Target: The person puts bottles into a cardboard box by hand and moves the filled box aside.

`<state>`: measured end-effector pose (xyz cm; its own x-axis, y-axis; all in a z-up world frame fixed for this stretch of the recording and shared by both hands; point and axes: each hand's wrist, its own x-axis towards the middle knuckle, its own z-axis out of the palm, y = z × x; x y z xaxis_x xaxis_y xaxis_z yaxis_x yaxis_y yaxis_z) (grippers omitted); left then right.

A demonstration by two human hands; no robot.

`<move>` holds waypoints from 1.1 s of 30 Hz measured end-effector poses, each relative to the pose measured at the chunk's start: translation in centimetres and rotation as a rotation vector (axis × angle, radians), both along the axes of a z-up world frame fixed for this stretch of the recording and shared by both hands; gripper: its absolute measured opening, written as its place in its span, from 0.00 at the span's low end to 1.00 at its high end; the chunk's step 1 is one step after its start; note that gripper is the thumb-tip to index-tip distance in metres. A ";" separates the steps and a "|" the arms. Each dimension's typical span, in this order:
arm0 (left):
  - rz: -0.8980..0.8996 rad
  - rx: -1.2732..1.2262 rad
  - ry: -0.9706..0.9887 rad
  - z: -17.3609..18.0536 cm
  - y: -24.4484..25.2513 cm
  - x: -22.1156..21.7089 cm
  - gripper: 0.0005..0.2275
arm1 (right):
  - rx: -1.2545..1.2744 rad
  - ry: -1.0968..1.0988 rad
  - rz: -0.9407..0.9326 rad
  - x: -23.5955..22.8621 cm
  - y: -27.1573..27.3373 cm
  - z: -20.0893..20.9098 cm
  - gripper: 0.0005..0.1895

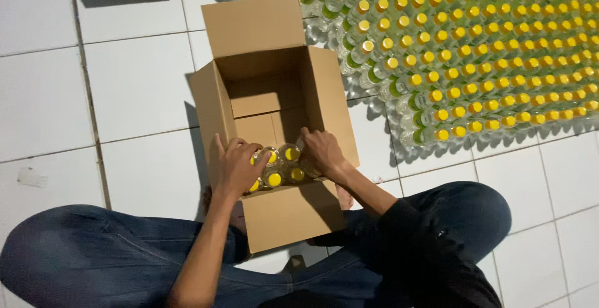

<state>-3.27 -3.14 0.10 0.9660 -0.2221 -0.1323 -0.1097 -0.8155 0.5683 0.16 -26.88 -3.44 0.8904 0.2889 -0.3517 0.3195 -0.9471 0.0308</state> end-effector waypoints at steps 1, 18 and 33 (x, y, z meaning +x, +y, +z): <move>-0.003 -0.005 0.001 0.9 -0.2 -0.2 0.18 | -0.005 0.001 -0.003 -0.6 -0.5 -1.0 0.19; -0.004 0.116 0.055 0.6 -0.8 0.7 0.19 | 0.289 -0.192 -0.695 13.4 -13.2 6.8 0.22; 0.022 -0.131 -0.009 0.0 -0.1 0.9 0.25 | 0.350 -0.362 -0.694 12.2 -19.2 2.2 0.18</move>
<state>-2.42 -3.27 0.12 0.9718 -0.2156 -0.0952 -0.0978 -0.7365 0.6694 12.33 -46.10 -1.26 0.9461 -0.3240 -0.0035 -0.3089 -0.8986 -0.3115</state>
